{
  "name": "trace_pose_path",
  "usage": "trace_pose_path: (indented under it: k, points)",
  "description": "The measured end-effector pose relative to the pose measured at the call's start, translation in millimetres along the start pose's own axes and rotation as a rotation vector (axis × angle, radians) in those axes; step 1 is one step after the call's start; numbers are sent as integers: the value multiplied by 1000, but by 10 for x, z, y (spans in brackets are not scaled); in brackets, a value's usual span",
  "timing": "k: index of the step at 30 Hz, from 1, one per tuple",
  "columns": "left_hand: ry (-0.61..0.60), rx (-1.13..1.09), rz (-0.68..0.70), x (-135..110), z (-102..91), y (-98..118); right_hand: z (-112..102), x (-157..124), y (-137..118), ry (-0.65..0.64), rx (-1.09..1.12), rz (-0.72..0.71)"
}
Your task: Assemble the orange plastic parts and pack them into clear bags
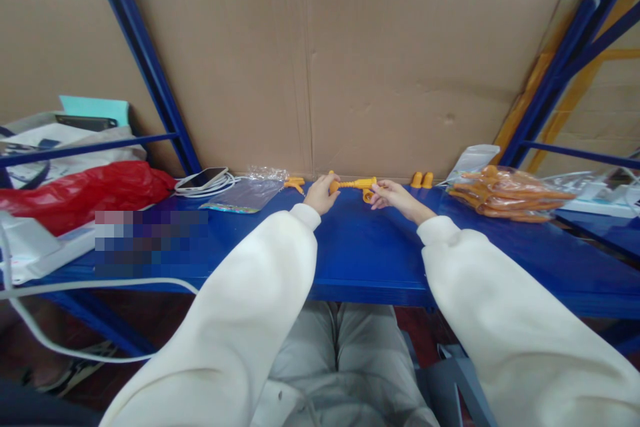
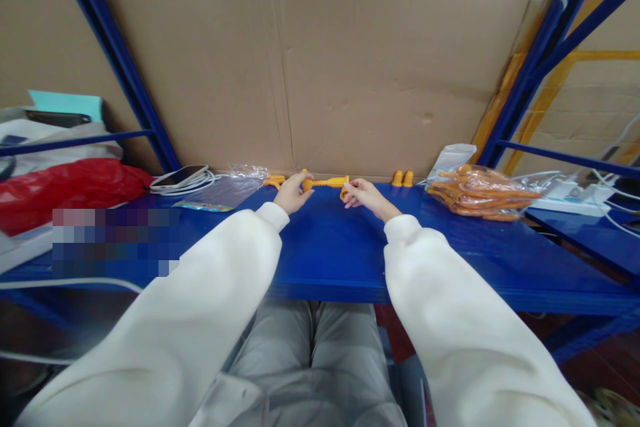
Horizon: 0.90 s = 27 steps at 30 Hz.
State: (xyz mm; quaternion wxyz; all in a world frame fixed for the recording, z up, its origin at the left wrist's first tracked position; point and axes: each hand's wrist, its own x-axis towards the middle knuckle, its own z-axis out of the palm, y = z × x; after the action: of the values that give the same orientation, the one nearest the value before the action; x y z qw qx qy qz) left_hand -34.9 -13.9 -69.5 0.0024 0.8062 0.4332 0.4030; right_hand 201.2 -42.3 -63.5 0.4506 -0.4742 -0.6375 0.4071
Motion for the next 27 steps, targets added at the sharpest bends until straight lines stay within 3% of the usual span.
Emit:
trace_pose_path:
  k: [19,27]
  points:
    - [34,-81,6,22,50,-66,-28,20,-23,13,57,-219]
    - [51,-95,40,10,42,-26,-49,0,-36,5,19,-194]
